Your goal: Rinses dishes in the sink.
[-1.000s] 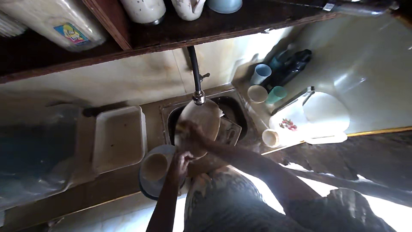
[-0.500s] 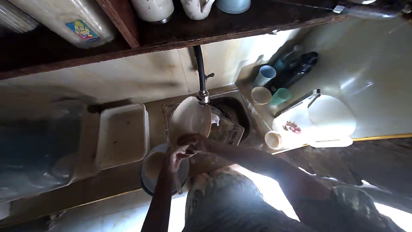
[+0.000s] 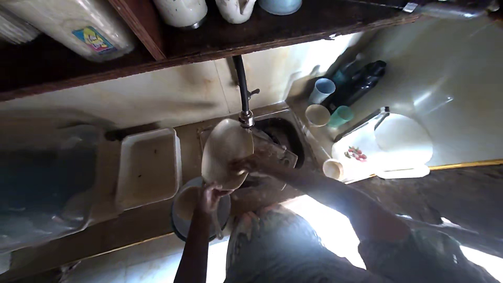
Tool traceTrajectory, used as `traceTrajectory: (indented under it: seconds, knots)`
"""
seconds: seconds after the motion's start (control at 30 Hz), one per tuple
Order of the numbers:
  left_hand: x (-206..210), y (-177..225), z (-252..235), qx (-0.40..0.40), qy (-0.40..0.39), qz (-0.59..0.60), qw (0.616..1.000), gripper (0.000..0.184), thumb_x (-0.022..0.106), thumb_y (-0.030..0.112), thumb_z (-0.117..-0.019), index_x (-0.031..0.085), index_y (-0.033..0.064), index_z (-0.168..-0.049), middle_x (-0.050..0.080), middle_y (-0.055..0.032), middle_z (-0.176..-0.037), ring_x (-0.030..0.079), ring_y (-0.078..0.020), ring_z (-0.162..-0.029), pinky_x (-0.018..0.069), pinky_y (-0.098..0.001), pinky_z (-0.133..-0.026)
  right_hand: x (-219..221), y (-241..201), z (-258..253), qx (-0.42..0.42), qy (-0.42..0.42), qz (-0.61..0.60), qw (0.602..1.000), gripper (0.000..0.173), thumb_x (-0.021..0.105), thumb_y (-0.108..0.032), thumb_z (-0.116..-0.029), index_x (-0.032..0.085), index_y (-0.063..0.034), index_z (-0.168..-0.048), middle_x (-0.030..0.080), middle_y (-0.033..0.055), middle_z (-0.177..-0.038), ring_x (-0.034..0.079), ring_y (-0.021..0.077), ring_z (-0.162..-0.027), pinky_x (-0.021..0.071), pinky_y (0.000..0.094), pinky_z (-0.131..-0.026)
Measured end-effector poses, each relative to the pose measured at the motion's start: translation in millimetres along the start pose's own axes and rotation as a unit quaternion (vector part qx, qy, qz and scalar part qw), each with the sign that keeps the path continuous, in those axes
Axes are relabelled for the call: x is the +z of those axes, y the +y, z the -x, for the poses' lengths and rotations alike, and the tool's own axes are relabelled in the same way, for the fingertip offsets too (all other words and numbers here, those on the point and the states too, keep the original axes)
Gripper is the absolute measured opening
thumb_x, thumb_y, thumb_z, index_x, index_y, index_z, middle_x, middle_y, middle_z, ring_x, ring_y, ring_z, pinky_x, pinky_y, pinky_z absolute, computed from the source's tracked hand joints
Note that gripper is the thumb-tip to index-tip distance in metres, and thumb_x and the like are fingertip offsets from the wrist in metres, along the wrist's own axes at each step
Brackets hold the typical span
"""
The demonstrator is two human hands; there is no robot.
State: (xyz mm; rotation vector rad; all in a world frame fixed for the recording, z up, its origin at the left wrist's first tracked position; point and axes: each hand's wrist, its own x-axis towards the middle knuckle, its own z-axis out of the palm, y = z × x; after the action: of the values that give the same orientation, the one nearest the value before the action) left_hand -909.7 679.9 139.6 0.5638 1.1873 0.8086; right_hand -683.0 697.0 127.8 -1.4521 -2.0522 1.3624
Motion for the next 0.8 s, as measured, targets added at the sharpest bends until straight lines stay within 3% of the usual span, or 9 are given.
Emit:
traceTrajectory:
  seconds: [0.07,0.17,0.27,0.33,0.4,0.57,0.63,0.7,0.8]
  knots:
    - [2,-9,6,-0.02,-0.012,-0.014,1.0,0.022,0.037,-0.009,-0.0914,0.049,0.0029,-0.106,0.064,-0.0027,-0.075,0.068,-0.015,-0.064,0.0629,-0.0354,-0.062,-19,29,-12,0.081,0.106,0.036,0.99,0.036,0.057,-0.015,-0.1046,0.063,-0.004,-0.138,0.066,0.0206,-0.134,0.062,0.0369,-0.125,0.044,0.0553,-0.11]
    - [13,-15,5,-0.03,-0.069,-0.042,0.996,0.026,0.039,-0.011,-0.0919,0.047,0.0013,-0.114,0.065,-0.002,-0.078,0.069,-0.0137,-0.066,0.0633,-0.0331,-0.065,-10,30,-44,0.106,0.264,0.051,0.957,0.043,0.061,-0.014,-0.1015,0.059,-0.0137,-0.144,0.068,0.0191,-0.129,0.067,0.0387,-0.114,0.0524,0.0599,-0.098]
    - [13,-12,-11,-0.024,-0.073,-0.012,0.997,0.025,0.037,-0.01,-0.0924,0.048,0.0014,-0.111,0.067,-0.0057,-0.084,0.071,-0.0175,-0.071,0.064,-0.036,-0.066,21,-40,-33,-0.008,0.161,-0.041,0.986,0.061,0.061,-0.01,-0.1011,0.037,-0.0003,-0.157,0.045,0.021,-0.157,0.046,0.0313,-0.144,0.0365,0.0449,-0.12]
    - [6,-2,-13,0.002,-0.028,-0.016,0.999,0.022,0.036,-0.008,-0.0923,0.052,0.0021,-0.104,0.067,-0.0039,-0.078,0.068,-0.0145,-0.066,0.0613,-0.0318,-0.061,33,-47,-18,-0.096,0.029,-0.048,0.994,0.054,0.055,-0.011,-0.103,0.042,0.0037,-0.153,0.041,0.0212,-0.161,0.035,0.0314,-0.152,0.0238,0.0434,-0.126]
    - [1,3,-3,-0.001,0.004,-0.011,1.0,0.022,0.038,-0.008,-0.0907,0.048,0.0007,-0.108,0.063,-0.0049,-0.078,0.068,-0.0159,-0.065,0.0624,-0.0348,-0.061,19,-28,1,-0.052,-0.025,-0.014,0.998,0.042,0.053,-0.009,-0.1044,0.055,0.0016,-0.145,0.05,0.0187,-0.154,0.044,0.0295,-0.146,0.0296,0.0424,-0.123]
    - [5,-8,11,-0.034,-0.047,-0.073,0.996,0.025,0.04,-0.011,-0.0892,0.048,0.0007,-0.109,0.062,-0.0013,-0.074,0.067,-0.0124,-0.062,0.0629,-0.033,-0.062,-5,25,-27,0.122,0.2,0.037,0.971,0.046,0.058,-0.017,-0.1046,0.05,-0.0024,-0.148,0.066,0.0283,-0.126,0.067,0.0454,-0.111,0.0521,0.0616,-0.096]
    - [7,-10,4,-0.039,-0.059,-0.055,0.996,0.025,0.041,-0.01,-0.0885,0.047,0.0006,-0.111,0.063,-0.004,-0.078,0.069,-0.0158,-0.066,0.0634,-0.0363,-0.062,6,-11,-36,0.084,0.202,0.0,0.976,0.057,0.057,-0.011,-0.1029,0.038,-0.0056,-0.156,0.062,0.0234,-0.136,0.066,0.0375,-0.117,0.0533,0.0532,-0.1]
    - [10,-6,2,-0.037,-0.045,-0.032,0.998,0.021,0.04,-0.01,-0.0863,0.048,0.0048,-0.098,0.062,-0.0025,-0.073,0.068,-0.0155,-0.063,0.063,-0.0371,-0.061,21,-30,-39,-0.014,0.18,-0.045,0.983,0.047,0.054,-0.01,-0.1046,0.046,0.0015,-0.15,0.059,0.0238,-0.141,0.061,0.0336,-0.127,0.0472,0.0465,-0.11]
    - [12,-2,17,-0.027,-0.035,-0.052,0.998,0.025,0.039,-0.011,-0.0875,0.047,0.0026,-0.107,0.061,-0.0001,-0.072,0.067,-0.0119,-0.061,0.063,-0.0335,-0.061,19,42,-63,-0.062,0.248,0.013,0.967,0.044,0.058,-0.015,-0.1038,0.055,-0.0007,-0.145,0.055,0.0193,-0.149,0.056,0.0311,-0.135,0.0435,0.0444,-0.115]
